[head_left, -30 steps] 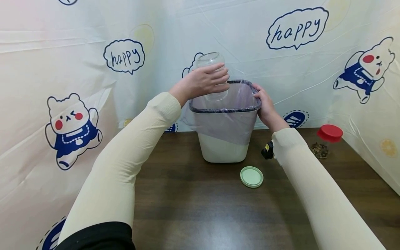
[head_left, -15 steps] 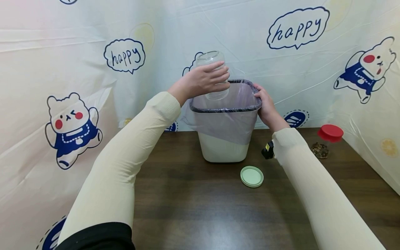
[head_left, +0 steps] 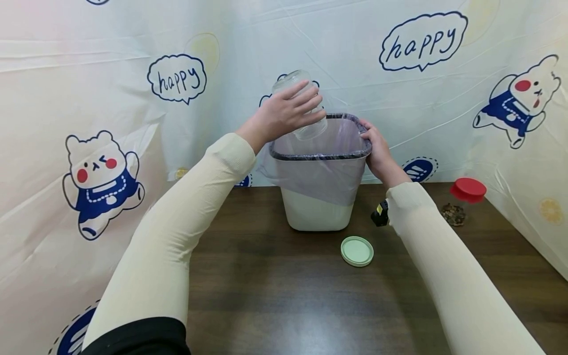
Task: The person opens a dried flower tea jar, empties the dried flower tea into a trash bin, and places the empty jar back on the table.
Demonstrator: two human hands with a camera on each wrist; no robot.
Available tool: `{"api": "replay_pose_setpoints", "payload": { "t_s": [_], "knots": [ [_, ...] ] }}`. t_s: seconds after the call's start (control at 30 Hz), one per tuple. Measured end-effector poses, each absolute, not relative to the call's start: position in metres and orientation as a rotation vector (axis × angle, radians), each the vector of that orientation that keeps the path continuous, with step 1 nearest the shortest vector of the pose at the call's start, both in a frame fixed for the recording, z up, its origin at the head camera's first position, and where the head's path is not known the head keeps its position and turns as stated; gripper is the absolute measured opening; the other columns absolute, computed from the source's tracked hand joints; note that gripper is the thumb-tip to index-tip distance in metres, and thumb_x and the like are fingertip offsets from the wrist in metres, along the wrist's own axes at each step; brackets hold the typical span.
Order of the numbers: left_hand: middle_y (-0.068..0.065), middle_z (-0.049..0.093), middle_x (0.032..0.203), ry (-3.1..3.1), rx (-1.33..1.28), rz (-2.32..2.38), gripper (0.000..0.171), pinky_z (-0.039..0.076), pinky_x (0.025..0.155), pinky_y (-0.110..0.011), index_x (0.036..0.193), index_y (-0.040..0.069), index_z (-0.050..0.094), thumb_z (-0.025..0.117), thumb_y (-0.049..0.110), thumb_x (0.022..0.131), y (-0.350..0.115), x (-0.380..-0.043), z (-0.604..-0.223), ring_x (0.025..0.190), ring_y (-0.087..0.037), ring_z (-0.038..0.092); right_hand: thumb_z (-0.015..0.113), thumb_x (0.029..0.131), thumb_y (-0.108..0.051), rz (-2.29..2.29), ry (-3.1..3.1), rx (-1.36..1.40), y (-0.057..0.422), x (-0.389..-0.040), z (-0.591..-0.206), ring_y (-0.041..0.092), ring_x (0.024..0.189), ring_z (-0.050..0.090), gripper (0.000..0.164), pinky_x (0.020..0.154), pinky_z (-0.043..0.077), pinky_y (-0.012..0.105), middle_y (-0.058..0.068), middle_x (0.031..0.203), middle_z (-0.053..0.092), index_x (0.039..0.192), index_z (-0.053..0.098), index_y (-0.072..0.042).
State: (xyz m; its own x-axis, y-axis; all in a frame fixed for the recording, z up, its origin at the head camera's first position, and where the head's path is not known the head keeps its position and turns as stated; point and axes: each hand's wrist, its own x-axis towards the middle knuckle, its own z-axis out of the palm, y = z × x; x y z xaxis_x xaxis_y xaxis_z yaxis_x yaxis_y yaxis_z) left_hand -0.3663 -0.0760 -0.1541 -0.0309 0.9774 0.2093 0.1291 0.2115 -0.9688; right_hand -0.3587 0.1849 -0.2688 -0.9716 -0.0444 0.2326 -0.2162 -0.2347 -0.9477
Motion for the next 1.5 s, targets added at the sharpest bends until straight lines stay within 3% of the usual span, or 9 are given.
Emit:
{"api": "replay_pose_setpoints", "payload": {
  "t_s": [0.23,0.5,0.8,1.1,1.5],
  "knots": [
    [-0.013,0.051,0.133,-1.503,-1.073,0.796,0.045,0.023,0.113,-0.041,0.134,0.017,0.049,0.059,0.002,0.093,-0.077,-0.367,-0.157,0.125,-0.028,0.045,0.030,0.093,-0.013,2.350,-1.884,0.320,0.185,-0.360,-0.269,0.018,0.132,0.026,0.060,0.101,0.026,0.027,0.004,0.157,0.022,0.153,0.027,-0.010],
    [-0.013,0.051,0.133,-1.655,-0.972,0.590,0.043,0.023,0.111,-0.043,0.136,0.017,0.047,0.046,0.003,0.095,-0.077,-0.360,-0.158,0.125,-0.030,0.042,0.030,0.094,-0.017,2.326,-1.940,0.315,0.187,-0.361,-0.269,0.019,0.133,0.025,0.060,0.104,0.025,0.030,0.003,0.157,0.020,0.154,0.027,-0.014],
    [-0.014,0.047,0.138,-2.044,-0.855,0.250,0.073,0.019,0.113,-0.042,0.141,0.013,0.044,0.077,0.019,0.076,-0.078,-0.351,-0.156,0.129,-0.031,0.039,0.030,0.093,-0.014,2.328,-1.921,0.301,0.186,-0.361,-0.269,0.019,0.131,0.026,0.060,0.099,0.028,0.027,0.003,0.156,0.022,0.153,0.029,-0.012],
    [-0.010,0.045,0.141,-2.260,-0.659,-0.076,0.083,0.024,0.111,-0.038,0.147,0.015,0.037,0.078,0.032,0.077,-0.081,-0.350,-0.154,0.131,-0.026,0.038,0.030,0.093,-0.014,2.324,-1.909,0.324,0.187,-0.361,-0.270,0.023,0.133,0.025,0.060,0.100,0.027,0.029,0.005,0.156,0.022,0.152,0.028,-0.011],
    [0.001,0.042,0.146,-2.389,-0.395,-0.500,0.090,0.036,0.104,-0.033,0.150,0.022,0.033,0.080,0.040,0.076,-0.093,-0.344,-0.149,0.129,-0.015,0.041,0.030,0.093,-0.013,2.339,-1.898,0.322,0.186,-0.360,-0.269,0.018,0.131,0.027,0.060,0.098,0.029,0.026,0.004,0.156,0.023,0.153,0.028,-0.010]
  ]
}}
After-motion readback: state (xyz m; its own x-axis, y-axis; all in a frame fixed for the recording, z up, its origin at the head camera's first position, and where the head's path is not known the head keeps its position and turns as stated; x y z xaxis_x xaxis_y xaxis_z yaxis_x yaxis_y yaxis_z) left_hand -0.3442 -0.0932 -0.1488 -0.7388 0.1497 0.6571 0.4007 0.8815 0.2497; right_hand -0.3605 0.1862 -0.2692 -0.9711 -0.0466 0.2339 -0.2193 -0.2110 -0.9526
